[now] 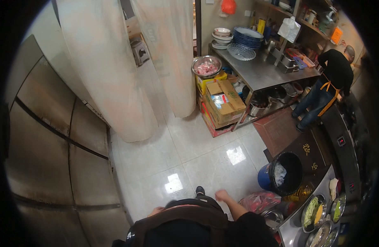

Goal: The person carries a large metal pot into the kitchen, places it on a counter, then handles a red plastic bag and a small white object, storing them in a refrigerator. They later pick up a digital thermometer, walk through the dining area, and pick up a phone from a table.

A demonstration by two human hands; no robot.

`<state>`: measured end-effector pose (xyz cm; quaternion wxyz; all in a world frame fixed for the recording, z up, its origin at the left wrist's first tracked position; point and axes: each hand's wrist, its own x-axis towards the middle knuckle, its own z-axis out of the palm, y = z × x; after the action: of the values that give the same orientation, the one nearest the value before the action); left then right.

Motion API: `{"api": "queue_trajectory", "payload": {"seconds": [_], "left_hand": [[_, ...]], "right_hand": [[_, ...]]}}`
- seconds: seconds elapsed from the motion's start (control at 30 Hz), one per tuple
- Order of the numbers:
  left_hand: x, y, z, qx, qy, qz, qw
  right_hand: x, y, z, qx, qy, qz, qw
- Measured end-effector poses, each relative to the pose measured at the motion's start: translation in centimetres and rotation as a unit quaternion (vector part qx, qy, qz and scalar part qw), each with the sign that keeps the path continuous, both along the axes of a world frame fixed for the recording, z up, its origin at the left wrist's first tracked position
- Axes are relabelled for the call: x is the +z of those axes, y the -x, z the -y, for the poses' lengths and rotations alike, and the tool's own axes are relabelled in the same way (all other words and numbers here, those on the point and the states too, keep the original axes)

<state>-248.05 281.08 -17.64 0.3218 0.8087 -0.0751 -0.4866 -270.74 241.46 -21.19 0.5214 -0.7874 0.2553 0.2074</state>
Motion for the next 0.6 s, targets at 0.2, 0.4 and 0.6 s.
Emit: {"api": "queue_trajectory", "payload": {"seconds": [0.2,0.4,0.6], "left_hand": [[1.3,-6.4,0.2,0.113,0.022,-0.042,0.992],[7.3,-23.0,8.8,0.077,0.107,0.05,0.99],[28.3,-40.9,24.1,-0.055,0.329,0.248,0.909]], "right_hand": [[3.7,-20.7,10.8,-0.213,0.041,-0.046,0.975],[7.5,-32.3,11.7,-0.333,-0.092,0.064,0.936],[5.8,-33.4,7.5,-0.235,-0.077,-0.161,0.956]]}}
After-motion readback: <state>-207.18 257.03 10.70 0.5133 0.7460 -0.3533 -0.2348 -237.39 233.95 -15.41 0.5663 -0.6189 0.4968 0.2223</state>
